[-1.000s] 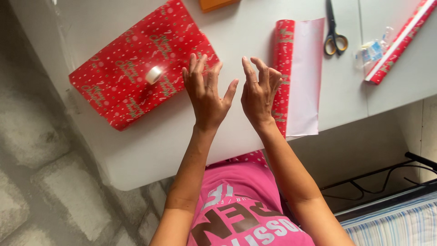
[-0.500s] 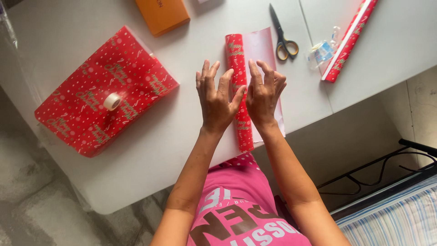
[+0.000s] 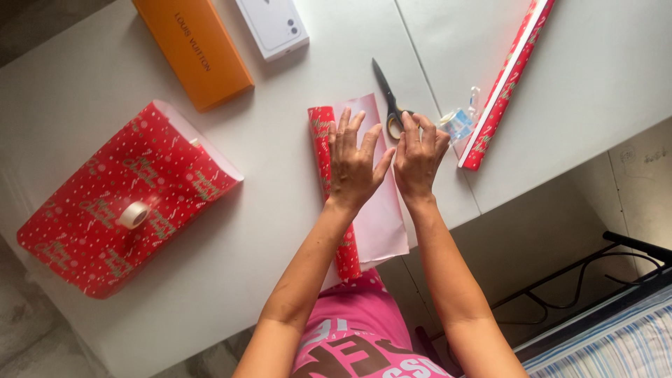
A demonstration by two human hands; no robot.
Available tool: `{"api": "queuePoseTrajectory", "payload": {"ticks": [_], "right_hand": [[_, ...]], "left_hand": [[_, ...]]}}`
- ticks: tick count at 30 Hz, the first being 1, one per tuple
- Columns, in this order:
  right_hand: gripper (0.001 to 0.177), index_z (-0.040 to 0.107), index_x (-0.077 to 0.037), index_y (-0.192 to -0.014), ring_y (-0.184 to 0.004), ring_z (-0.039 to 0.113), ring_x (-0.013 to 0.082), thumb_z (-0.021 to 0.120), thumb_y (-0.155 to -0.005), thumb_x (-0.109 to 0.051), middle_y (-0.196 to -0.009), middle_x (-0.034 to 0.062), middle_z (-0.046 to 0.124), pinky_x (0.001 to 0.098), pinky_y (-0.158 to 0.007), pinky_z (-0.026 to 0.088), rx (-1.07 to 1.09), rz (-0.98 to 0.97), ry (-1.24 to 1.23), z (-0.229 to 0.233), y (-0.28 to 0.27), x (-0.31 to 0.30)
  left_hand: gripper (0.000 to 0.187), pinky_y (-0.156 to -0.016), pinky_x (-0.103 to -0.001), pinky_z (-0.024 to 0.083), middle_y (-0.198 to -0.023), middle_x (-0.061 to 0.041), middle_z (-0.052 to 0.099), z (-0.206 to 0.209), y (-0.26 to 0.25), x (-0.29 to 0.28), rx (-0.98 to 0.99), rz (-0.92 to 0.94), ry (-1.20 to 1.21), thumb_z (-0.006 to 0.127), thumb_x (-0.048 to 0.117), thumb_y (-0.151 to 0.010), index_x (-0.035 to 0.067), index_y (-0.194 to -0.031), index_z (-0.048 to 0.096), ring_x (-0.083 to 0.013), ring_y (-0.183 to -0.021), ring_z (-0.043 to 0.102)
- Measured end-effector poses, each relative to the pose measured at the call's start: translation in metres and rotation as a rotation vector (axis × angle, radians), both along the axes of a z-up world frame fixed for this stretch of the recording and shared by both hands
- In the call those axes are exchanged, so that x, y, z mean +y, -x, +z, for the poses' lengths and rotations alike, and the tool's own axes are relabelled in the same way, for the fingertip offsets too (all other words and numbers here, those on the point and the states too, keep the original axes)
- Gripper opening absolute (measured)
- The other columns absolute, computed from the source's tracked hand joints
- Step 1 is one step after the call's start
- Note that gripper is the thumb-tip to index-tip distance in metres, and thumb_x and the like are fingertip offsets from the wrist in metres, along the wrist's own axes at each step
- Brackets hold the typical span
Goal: The person cuts a sheet of red Christmas-themed wrapping paper with scissors, folds it around a rectangular item, and secures the seam with clear tape. They then fold and tape one end of the wrapped item.
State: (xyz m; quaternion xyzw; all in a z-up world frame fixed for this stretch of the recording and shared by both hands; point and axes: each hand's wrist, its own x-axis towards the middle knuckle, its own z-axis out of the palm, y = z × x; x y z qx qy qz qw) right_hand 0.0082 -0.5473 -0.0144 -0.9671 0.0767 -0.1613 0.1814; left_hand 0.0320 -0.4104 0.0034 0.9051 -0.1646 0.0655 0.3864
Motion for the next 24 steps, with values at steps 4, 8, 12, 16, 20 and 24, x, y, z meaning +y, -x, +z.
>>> {"api": "queuePoseTrajectory", "payload": {"ticks": [4, 8, 12, 16, 20, 24], "right_hand": [[0.037, 0.069, -0.007, -0.132, -0.110, 0.047, 0.0286, 0.070, -0.095, -0.002, -0.131, 0.0081, 0.060, 0.0407, -0.102, 0.042, 0.011, -0.008, -0.018, -0.017, -0.014, -0.017], [0.034, 0.069, -0.005, -0.128, -0.110, 0.050, 0.0316, 0.070, -0.095, -0.004, -0.123, 0.0111, 0.061, 0.0414, -0.099, 0.044, 0.059, -0.001, -0.057, -0.033, -0.024, -0.030], [0.033, 0.068, -0.004, -0.126, -0.108, 0.054, 0.0328, 0.071, -0.093, -0.006, -0.116, 0.0136, 0.061, 0.0422, -0.096, 0.045, 0.086, 0.001, -0.106, -0.047, -0.033, -0.035], [0.036, 0.067, -0.004, -0.126, -0.105, 0.056, 0.0316, 0.072, -0.091, -0.008, -0.112, 0.0119, 0.063, 0.0433, -0.094, 0.045, 0.112, 0.018, -0.112, -0.055, -0.037, -0.037], [0.035, 0.067, -0.005, -0.124, -0.103, 0.058, 0.0306, 0.073, -0.090, -0.011, -0.108, 0.0122, 0.064, 0.0434, -0.092, 0.045, 0.128, 0.008, -0.093, -0.059, -0.037, -0.038], [0.035, 0.067, -0.003, -0.120, -0.100, 0.060, 0.0307, 0.075, -0.089, -0.015, -0.104, 0.0105, 0.069, 0.0439, -0.090, 0.045, 0.146, 0.014, -0.059, -0.062, -0.037, -0.039]], "left_hand": [[0.048, -0.125, -0.062, 0.022, -0.148, -0.021, 0.047, -0.021, -0.016, -0.024, -0.013, -0.010, -0.037, 0.080, 0.027, -0.088, 0.005, -0.128, 0.066, -0.0402, -0.152, 0.030], [0.047, -0.125, -0.063, 0.018, -0.151, -0.022, 0.045, -0.044, -0.029, -0.043, 0.009, -0.028, -0.122, 0.078, 0.026, -0.088, 0.003, -0.127, 0.067, -0.0399, -0.152, 0.028], [0.046, -0.125, -0.065, 0.010, -0.156, -0.022, 0.041, -0.067, -0.040, -0.058, 0.040, -0.035, -0.194, 0.075, 0.027, -0.087, 0.002, -0.125, 0.069, -0.0384, -0.155, 0.022], [0.042, -0.124, -0.068, 0.003, -0.158, -0.022, 0.039, -0.084, -0.044, -0.068, 0.083, -0.024, -0.262, 0.072, 0.027, -0.088, 0.001, -0.120, 0.069, -0.0376, -0.157, 0.014], [0.042, -0.122, -0.069, -0.002, -0.161, -0.023, 0.036, -0.093, -0.043, -0.072, 0.134, -0.013, -0.311, 0.068, 0.031, -0.090, -0.001, -0.116, 0.070, -0.0377, -0.158, 0.010], [0.043, -0.119, -0.070, -0.006, -0.162, -0.024, 0.034, -0.100, -0.041, -0.074, 0.155, -0.008, -0.363, 0.066, 0.031, -0.087, -0.001, -0.116, 0.070, -0.0377, -0.158, 0.009]]}}
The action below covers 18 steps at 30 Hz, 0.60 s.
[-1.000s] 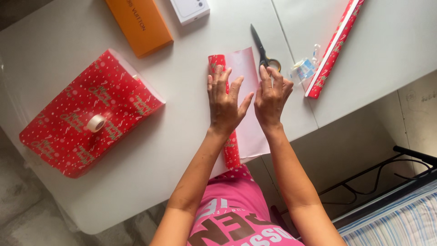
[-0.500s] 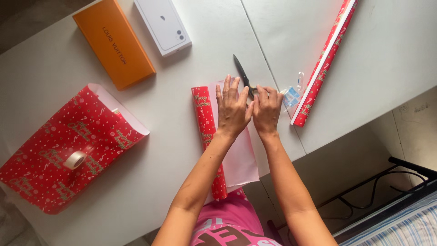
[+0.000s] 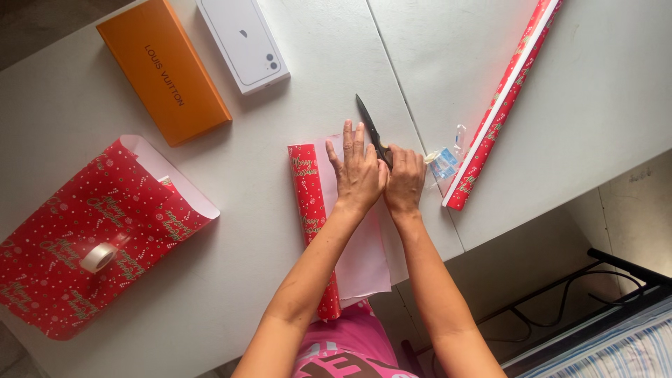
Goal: The person cuts a sheet of red Christmas-themed wrapping paper with scissors, folds it around a rectangular item, and secures the seam with clear tape. They then fold and tape one end of the wrapped item.
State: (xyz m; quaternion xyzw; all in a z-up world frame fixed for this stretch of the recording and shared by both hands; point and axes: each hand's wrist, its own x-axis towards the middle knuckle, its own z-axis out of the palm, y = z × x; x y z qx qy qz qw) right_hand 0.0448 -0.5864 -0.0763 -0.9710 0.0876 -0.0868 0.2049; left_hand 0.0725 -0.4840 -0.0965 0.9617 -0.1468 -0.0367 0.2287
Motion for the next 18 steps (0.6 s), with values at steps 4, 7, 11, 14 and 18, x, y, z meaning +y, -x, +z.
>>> {"api": "queuePoseTrajectory", "payload": {"ticks": [4, 7, 11, 14, 18], "right_hand": [[0.038, 0.066, -0.001, -0.124, -0.099, 0.061, 0.0311, 0.074, -0.089, -0.013, -0.104, 0.0122, 0.070, 0.0439, -0.089, 0.047, 0.029, 0.010, -0.006, -0.005, 0.001, 0.000], [0.042, 0.066, 0.000, -0.128, -0.097, 0.063, 0.0305, 0.074, -0.089, -0.012, -0.104, 0.0130, 0.069, 0.0425, -0.088, 0.050, 0.025, 0.040, 0.047, -0.009, 0.001, 0.000], [0.040, 0.067, 0.000, -0.126, -0.091, 0.065, 0.0292, 0.074, -0.089, -0.012, -0.098, 0.0126, 0.067, 0.0414, -0.083, 0.052, 0.050, 0.059, 0.102, -0.010, 0.000, 0.002], [0.037, 0.067, -0.002, -0.123, -0.088, 0.066, 0.0295, 0.074, -0.087, -0.011, -0.097, 0.0121, 0.066, 0.0412, -0.081, 0.052, 0.034, 0.053, 0.100, -0.005, 0.000, 0.003], [0.035, 0.067, -0.002, -0.120, -0.087, 0.065, 0.0290, 0.074, -0.087, -0.011, -0.095, 0.0112, 0.065, 0.0408, -0.080, 0.052, 0.045, 0.046, 0.079, 0.005, -0.001, 0.005]], "left_hand": [[0.045, -0.118, -0.070, -0.008, -0.164, -0.023, 0.031, -0.005, 0.002, -0.001, -0.029, 0.031, 0.030, 0.067, 0.032, -0.086, -0.001, -0.116, 0.069, -0.0369, -0.159, 0.005], [0.041, -0.117, -0.070, -0.009, -0.165, -0.024, 0.028, -0.006, 0.003, -0.001, -0.013, 0.038, 0.027, 0.067, 0.032, -0.086, 0.000, -0.112, 0.069, -0.0374, -0.159, 0.002], [0.036, -0.116, -0.071, -0.008, -0.166, -0.026, 0.022, -0.002, 0.000, 0.004, 0.006, 0.010, 0.064, 0.068, 0.029, -0.086, 0.000, -0.108, 0.069, -0.0397, -0.158, -0.001], [0.029, -0.118, -0.069, -0.005, -0.168, -0.026, 0.020, 0.005, 0.000, 0.005, 0.040, -0.005, 0.104, 0.068, 0.025, -0.087, 0.002, -0.104, 0.069, -0.0409, -0.158, -0.002], [0.026, -0.119, -0.069, -0.002, -0.167, -0.026, 0.020, 0.014, -0.002, 0.007, 0.001, 0.002, 0.148, 0.069, 0.022, -0.086, 0.003, -0.102, 0.069, -0.0408, -0.158, -0.002]]}}
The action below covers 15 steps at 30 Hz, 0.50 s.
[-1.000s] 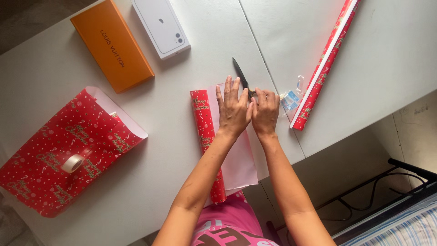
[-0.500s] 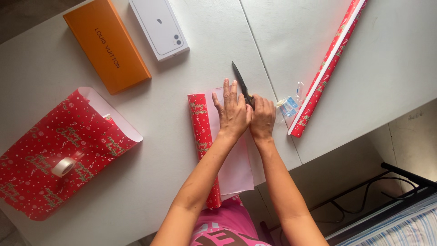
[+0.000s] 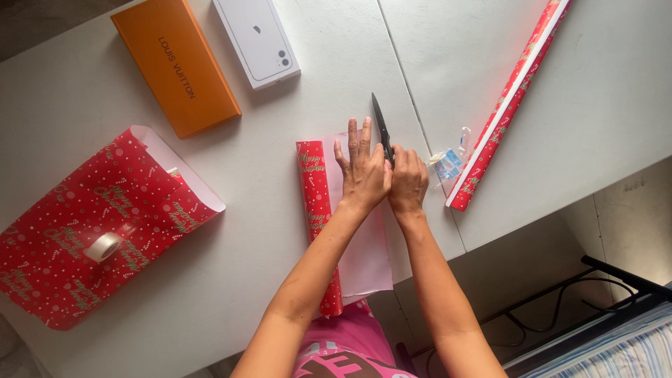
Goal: The person cuts a sheet of red Christmas-themed wrapping paper with scissors, folds it around a rectangular item, and secures the seam with clear tape. They then fold and tape one end of the wrapped item.
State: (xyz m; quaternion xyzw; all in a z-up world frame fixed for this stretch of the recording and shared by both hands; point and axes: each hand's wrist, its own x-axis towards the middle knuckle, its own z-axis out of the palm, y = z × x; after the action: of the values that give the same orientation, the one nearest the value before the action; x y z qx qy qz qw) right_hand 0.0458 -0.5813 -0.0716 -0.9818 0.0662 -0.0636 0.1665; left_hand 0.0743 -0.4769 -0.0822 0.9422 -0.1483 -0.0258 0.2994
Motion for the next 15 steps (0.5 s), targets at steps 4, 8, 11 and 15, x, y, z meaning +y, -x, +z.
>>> {"api": "queuePoseTrajectory", "payload": {"ticks": [4, 8, 11, 15], "right_hand": [[0.036, 0.066, -0.003, -0.120, -0.086, 0.065, 0.0287, 0.074, -0.087, -0.011, -0.095, 0.0108, 0.065, 0.0404, -0.079, 0.052, -0.081, 0.016, 0.025, 0.013, 0.000, 0.003], [0.032, 0.067, -0.004, -0.119, -0.081, 0.064, 0.0281, 0.074, -0.088, -0.010, -0.094, 0.0096, 0.065, 0.0397, -0.076, 0.052, -0.132, 0.016, 0.039, 0.028, 0.001, 0.009], [0.031, 0.066, -0.003, -0.120, -0.080, 0.064, 0.0260, 0.073, -0.090, -0.008, -0.094, 0.0086, 0.065, 0.0385, -0.074, 0.051, -0.169, 0.030, 0.038, 0.039, 0.002, 0.018], [0.033, 0.064, -0.003, -0.122, -0.084, 0.065, 0.0231, 0.073, -0.091, -0.008, -0.099, 0.0068, 0.066, 0.0357, -0.078, 0.049, -0.243, 0.078, 0.031, 0.054, 0.007, 0.033]], "left_hand": [[0.030, -0.120, -0.067, -0.001, -0.167, -0.026, 0.021, 0.011, 0.002, 0.003, -0.032, 0.000, 0.024, 0.070, 0.021, -0.086, 0.002, -0.108, 0.070, -0.0403, -0.159, -0.001], [0.037, -0.121, -0.065, -0.003, -0.167, -0.025, 0.023, 0.024, 0.005, 0.009, -0.102, 0.008, 0.030, 0.070, 0.022, -0.087, 0.000, -0.117, 0.070, -0.0394, -0.160, 0.001], [0.038, -0.122, -0.064, -0.004, -0.167, -0.025, 0.024, 0.036, 0.008, 0.018, -0.128, 0.019, 0.033, 0.070, 0.022, -0.088, 0.001, -0.119, 0.070, -0.0386, -0.160, 0.003], [0.037, -0.124, -0.061, -0.005, -0.169, -0.023, 0.024, 0.053, 0.017, 0.035, -0.193, 0.055, 0.029, 0.069, 0.023, -0.093, 0.002, -0.123, 0.069, -0.0369, -0.161, 0.004]]}}
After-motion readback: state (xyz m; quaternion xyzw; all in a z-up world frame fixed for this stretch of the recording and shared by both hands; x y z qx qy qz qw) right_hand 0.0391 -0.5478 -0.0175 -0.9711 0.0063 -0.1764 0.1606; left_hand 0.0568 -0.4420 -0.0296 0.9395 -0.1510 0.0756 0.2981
